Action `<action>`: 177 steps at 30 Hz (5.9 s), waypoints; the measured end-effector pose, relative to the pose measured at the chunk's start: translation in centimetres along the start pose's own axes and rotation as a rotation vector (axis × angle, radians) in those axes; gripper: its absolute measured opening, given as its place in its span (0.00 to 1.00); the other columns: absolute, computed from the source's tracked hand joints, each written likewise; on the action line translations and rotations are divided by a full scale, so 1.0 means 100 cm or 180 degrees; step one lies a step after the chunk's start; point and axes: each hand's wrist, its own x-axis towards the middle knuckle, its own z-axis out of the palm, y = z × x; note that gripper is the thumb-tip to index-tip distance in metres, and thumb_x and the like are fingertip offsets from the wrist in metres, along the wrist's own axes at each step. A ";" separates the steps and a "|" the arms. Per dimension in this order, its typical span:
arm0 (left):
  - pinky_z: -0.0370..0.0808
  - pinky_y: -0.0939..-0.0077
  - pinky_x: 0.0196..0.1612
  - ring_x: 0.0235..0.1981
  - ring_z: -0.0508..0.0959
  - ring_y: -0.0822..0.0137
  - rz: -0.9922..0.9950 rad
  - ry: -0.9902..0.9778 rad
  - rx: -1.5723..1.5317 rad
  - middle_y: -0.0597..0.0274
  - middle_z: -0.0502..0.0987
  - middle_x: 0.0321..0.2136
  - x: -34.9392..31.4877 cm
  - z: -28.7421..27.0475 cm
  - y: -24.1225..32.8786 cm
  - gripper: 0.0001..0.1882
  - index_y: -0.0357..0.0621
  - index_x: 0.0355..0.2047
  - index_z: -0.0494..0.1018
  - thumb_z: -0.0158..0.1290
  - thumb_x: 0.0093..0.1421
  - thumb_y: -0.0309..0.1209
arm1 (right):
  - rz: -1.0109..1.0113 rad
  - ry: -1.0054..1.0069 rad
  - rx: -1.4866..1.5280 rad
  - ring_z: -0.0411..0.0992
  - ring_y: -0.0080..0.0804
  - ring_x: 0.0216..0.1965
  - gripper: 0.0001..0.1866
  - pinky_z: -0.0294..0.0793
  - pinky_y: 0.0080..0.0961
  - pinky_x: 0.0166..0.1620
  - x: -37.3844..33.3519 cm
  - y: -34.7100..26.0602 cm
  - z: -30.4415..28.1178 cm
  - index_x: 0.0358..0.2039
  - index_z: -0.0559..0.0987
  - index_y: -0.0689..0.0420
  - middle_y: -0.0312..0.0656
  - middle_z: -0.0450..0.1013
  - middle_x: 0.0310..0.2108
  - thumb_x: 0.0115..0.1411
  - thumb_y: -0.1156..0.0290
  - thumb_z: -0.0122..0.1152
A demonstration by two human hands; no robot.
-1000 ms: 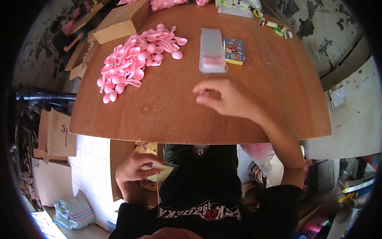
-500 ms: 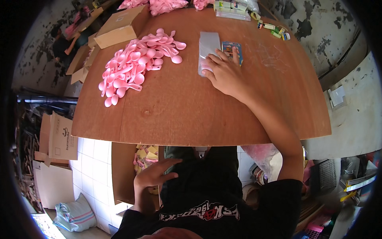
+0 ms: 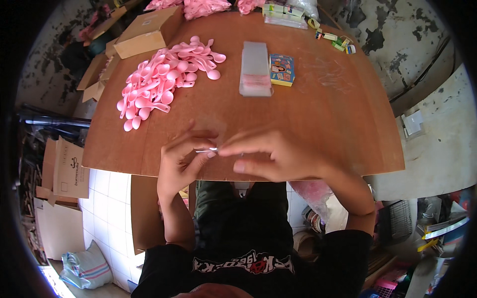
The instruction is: The person repeatedly picks up pink plastic spoons, places each into a small clear plastic bag, and adds a yellow sticky note before setting the sealed package aside. The process is repeated continuously throughout the clip.
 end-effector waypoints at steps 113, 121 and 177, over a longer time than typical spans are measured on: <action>0.79 0.70 0.43 0.40 0.85 0.58 -0.0186 0.1337 -0.0356 0.49 0.83 0.38 0.033 0.003 0.015 0.23 0.35 0.51 0.74 0.66 0.54 0.25 | -0.0236 0.0609 -0.1165 0.77 0.38 0.26 0.06 0.72 0.32 0.31 0.073 0.019 0.008 0.36 0.81 0.62 0.48 0.78 0.28 0.58 0.77 0.64; 0.77 0.81 0.37 0.34 0.79 0.77 -0.1414 0.1033 -0.1199 0.58 0.82 0.36 -0.015 0.009 -0.016 0.17 0.31 0.50 0.75 0.60 0.60 0.19 | 0.0663 0.0022 0.0588 0.80 0.22 0.34 0.13 0.77 0.22 0.38 0.127 0.092 -0.035 0.48 0.82 0.57 0.38 0.81 0.34 0.64 0.70 0.61; 0.76 0.77 0.39 0.36 0.81 0.74 -0.1110 0.0836 -0.1402 0.56 0.84 0.34 -0.022 0.023 -0.012 0.17 0.35 0.47 0.75 0.64 0.58 0.25 | -0.0593 0.1494 0.0567 0.75 0.17 0.35 0.23 0.75 0.16 0.36 0.093 0.025 0.004 0.51 0.70 0.58 0.36 0.77 0.35 0.57 0.78 0.70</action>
